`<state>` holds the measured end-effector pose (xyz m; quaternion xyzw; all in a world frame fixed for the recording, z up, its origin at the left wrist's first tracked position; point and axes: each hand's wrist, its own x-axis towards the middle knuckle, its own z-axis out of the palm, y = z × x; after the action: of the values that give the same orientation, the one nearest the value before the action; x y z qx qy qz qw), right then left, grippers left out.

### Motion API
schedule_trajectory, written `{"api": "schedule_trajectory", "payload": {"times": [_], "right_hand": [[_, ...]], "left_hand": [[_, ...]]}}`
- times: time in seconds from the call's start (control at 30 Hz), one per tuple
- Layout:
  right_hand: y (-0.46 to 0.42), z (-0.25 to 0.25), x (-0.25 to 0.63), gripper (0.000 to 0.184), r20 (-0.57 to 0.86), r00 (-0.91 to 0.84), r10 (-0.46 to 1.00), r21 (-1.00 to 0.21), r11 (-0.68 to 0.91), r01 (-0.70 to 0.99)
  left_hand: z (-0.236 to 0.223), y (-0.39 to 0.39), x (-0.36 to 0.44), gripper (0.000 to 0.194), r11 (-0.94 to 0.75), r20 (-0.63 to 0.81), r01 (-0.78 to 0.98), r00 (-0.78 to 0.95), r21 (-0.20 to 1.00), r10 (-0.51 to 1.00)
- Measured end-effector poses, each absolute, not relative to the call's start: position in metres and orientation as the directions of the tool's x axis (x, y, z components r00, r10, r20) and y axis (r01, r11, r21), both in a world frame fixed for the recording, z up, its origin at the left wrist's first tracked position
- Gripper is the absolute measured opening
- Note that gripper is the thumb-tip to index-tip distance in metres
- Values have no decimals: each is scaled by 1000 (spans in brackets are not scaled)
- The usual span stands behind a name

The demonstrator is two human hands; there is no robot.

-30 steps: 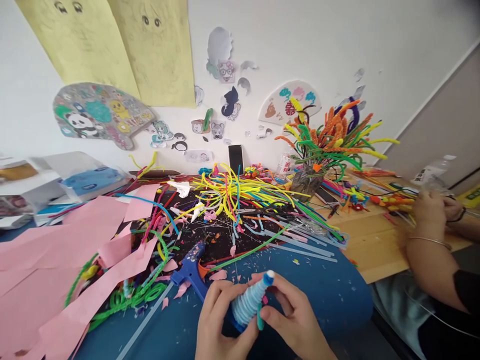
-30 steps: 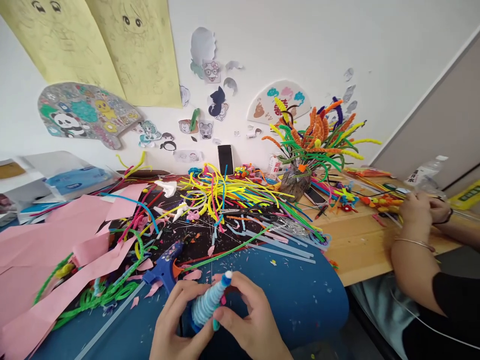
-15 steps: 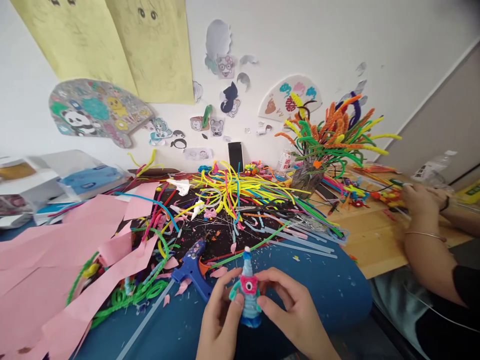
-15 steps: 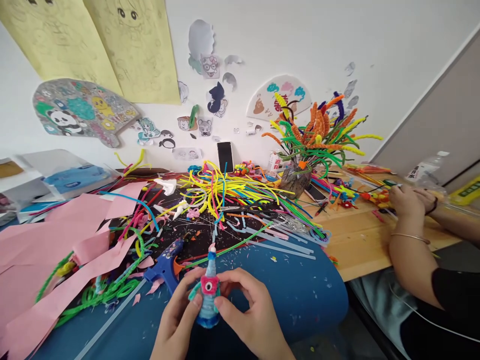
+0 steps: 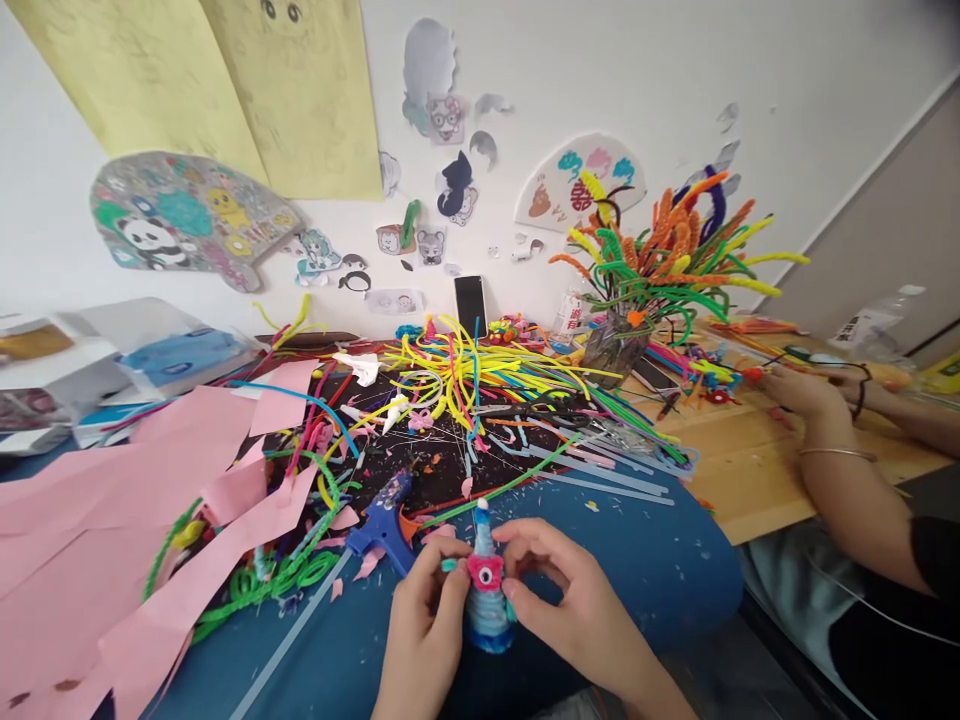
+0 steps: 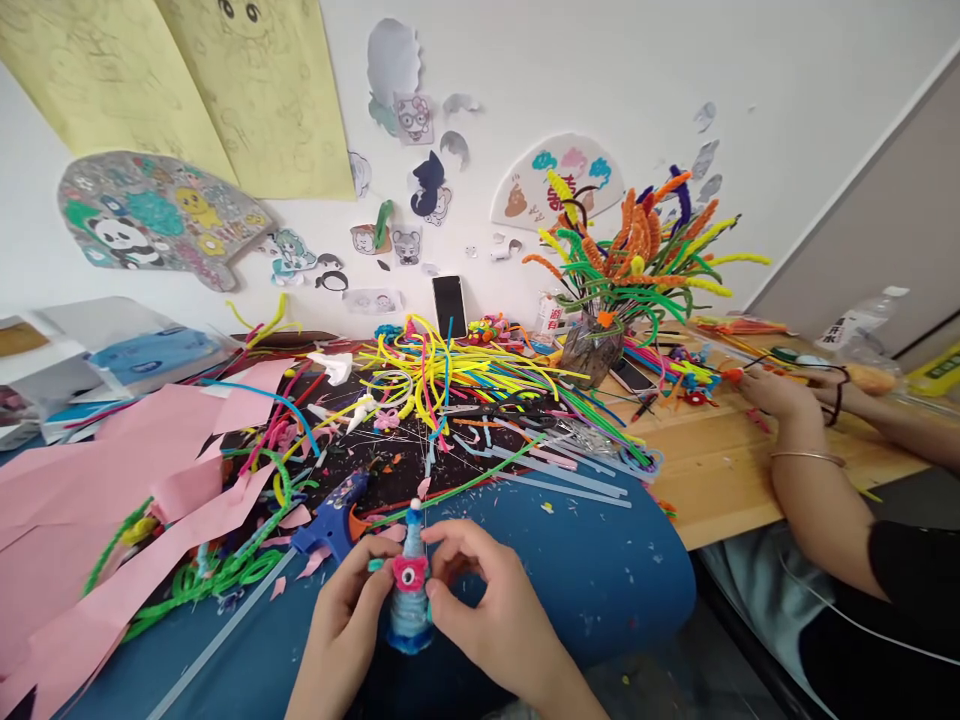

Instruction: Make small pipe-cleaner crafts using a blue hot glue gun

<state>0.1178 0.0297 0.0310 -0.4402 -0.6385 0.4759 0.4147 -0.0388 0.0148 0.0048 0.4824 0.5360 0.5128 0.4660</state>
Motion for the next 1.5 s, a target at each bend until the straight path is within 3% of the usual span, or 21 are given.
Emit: {"api": "schedule_trajectory", "payload": {"times": [0.23, 0.4, 0.6, 0.8, 1.1, 1.5], "right_hand": [[27, 35, 112, 40, 128, -279, 952, -863, 246, 441], [25, 43, 108, 36, 135, -327, 935, -779, 304, 549], [32, 46, 108, 29, 261, -353, 898, -780, 412, 471], [40, 41, 111, 34, 246, -327, 912, -820, 376, 432], [49, 43, 108, 23, 181, -143, 973, -968, 201, 149], [92, 57, 109, 16, 76, -385, 920, -942, 193, 275]], "left_hand": [[8, 20, -46, 18, -120, 102, 363, 66, 924, 993], [14, 22, -48, 18, -158, 134, 416, 88, 895, 987], [27, 25, -55, 9, -296, 237, 282, 225, 913, 945], [28, 36, -48, 31, -244, 244, 463, 61, 852, 968], [33, 36, -44, 27, -270, 268, 451, 71, 851, 961], [44, 65, -64, 25, -314, 288, 509, 133, 801, 948]]}}
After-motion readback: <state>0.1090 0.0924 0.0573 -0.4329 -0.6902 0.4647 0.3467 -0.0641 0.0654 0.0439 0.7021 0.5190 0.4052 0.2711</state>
